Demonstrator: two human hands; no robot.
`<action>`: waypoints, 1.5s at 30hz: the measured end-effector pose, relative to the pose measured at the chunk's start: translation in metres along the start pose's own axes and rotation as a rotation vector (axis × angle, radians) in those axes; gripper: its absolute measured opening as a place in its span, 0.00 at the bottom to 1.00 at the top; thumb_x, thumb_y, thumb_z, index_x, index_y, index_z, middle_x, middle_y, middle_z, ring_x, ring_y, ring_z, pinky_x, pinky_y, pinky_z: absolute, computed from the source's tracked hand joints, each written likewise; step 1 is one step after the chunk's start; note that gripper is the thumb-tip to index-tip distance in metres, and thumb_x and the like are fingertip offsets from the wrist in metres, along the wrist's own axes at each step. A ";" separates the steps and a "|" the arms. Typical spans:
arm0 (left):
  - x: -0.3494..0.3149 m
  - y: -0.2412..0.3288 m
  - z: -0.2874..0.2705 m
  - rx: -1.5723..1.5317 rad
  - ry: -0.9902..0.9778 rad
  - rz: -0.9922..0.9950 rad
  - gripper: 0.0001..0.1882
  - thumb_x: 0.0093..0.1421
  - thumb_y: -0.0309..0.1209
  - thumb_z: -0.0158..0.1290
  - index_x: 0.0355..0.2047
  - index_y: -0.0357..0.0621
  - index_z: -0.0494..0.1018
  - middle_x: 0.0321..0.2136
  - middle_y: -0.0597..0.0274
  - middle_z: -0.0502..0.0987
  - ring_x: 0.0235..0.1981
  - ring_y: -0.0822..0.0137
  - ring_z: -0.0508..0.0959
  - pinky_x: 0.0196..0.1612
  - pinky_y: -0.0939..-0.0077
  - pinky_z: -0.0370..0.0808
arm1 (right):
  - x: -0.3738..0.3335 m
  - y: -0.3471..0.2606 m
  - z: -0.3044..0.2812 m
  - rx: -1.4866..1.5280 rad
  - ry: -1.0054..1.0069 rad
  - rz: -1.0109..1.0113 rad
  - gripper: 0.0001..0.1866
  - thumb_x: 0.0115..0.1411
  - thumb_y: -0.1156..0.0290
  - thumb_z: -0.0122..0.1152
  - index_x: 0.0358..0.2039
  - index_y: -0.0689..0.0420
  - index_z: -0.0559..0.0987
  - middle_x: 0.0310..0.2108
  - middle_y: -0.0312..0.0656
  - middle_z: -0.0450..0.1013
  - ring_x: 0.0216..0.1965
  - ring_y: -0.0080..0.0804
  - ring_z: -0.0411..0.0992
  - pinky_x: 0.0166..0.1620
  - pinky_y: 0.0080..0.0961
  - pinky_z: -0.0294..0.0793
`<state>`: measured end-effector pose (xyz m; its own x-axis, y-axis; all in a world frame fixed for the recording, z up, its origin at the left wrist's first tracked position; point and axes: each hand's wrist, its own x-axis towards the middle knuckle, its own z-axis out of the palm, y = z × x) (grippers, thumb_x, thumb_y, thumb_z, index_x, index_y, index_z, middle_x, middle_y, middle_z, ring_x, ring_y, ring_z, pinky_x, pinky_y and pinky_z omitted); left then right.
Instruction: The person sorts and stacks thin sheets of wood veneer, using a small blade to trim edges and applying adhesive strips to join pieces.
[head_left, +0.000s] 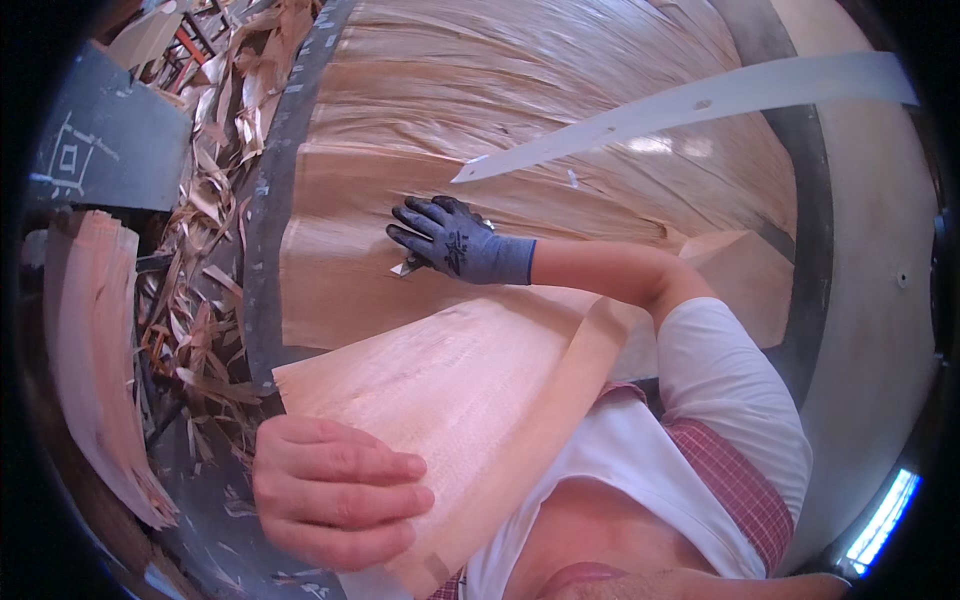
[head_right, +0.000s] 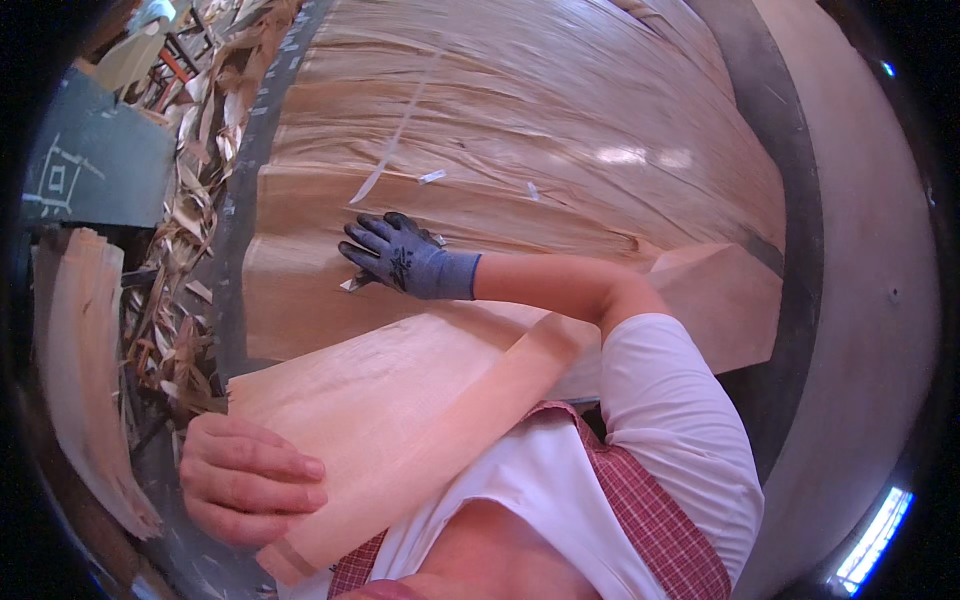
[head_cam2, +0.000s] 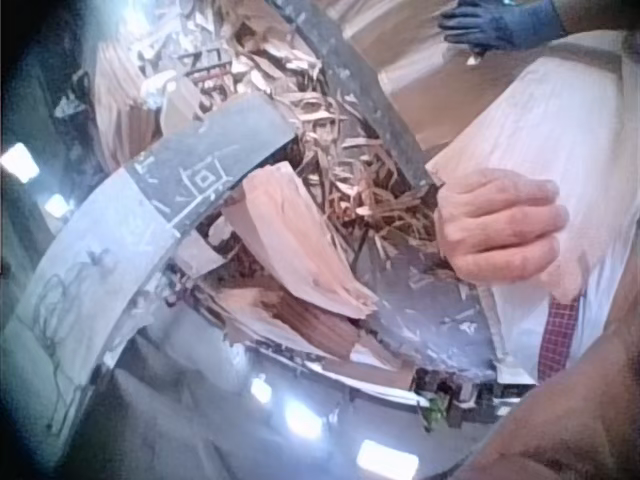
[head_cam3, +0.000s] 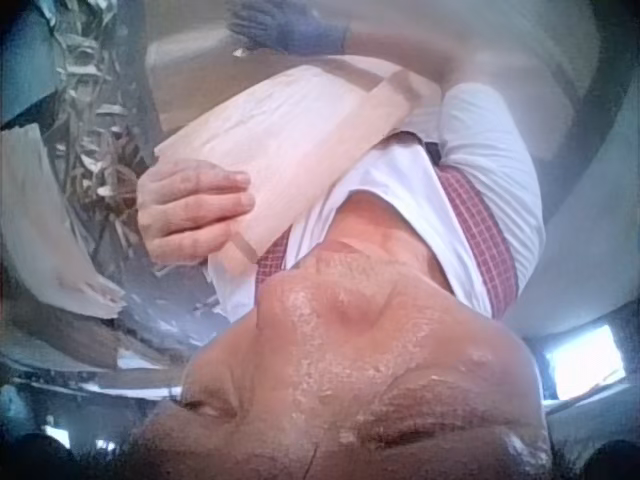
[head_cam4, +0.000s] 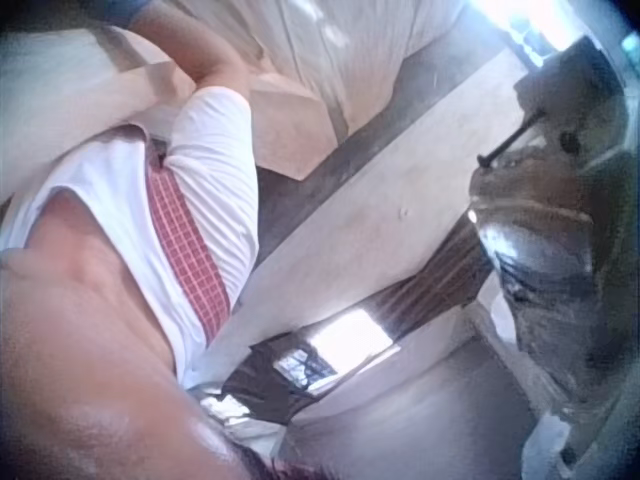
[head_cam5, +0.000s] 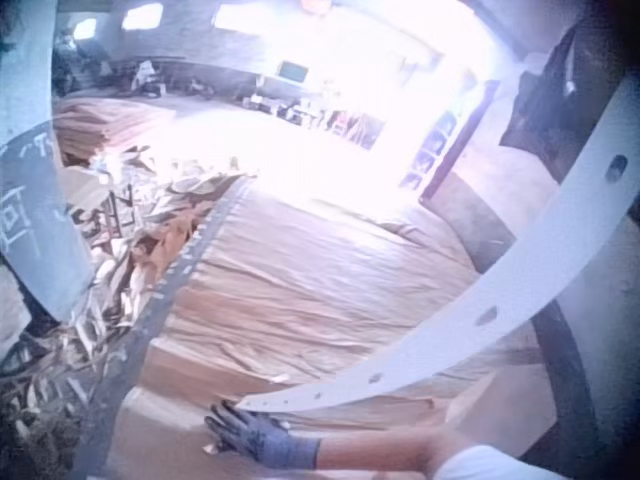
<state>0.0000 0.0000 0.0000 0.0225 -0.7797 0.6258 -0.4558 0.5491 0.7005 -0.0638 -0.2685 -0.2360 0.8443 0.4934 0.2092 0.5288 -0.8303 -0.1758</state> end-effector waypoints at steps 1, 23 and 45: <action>0.002 0.003 0.003 -0.007 0.019 -0.006 0.01 0.56 0.30 0.56 0.30 0.51 0.77 0.32 0.62 0.82 0.34 0.63 0.83 0.37 0.78 0.80 | 0.002 0.001 0.000 0.037 -0.021 -0.024 0.23 0.60 0.48 0.51 0.46 0.51 0.73 0.47 0.42 0.68 0.52 0.39 0.66 0.48 0.42 0.66; 0.008 0.053 0.044 -0.090 0.105 0.172 0.02 0.51 0.28 0.52 0.23 0.50 0.73 0.27 0.61 0.79 0.28 0.57 0.81 0.33 0.66 0.82 | -0.059 -0.050 -0.013 0.009 -0.310 -0.091 0.25 0.61 0.54 0.49 0.52 0.57 0.71 0.58 0.53 0.62 0.60 0.50 0.59 0.54 0.50 0.63; -0.005 -0.147 0.003 0.113 0.788 -0.683 0.04 0.64 0.24 0.51 0.37 0.41 0.67 0.30 0.72 0.70 0.34 0.79 0.69 0.41 0.84 0.67 | -0.105 0.159 -0.214 -0.310 0.143 0.595 0.13 0.64 0.61 0.50 0.45 0.53 0.71 0.35 0.48 0.74 0.37 0.49 0.75 0.34 0.44 0.74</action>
<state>0.0638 -0.0778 -0.1072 0.8608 -0.4746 0.1838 -0.2073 0.0030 0.9783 -0.0873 -0.5078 -0.0798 0.9523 -0.0909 0.2913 -0.0886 -0.9958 -0.0211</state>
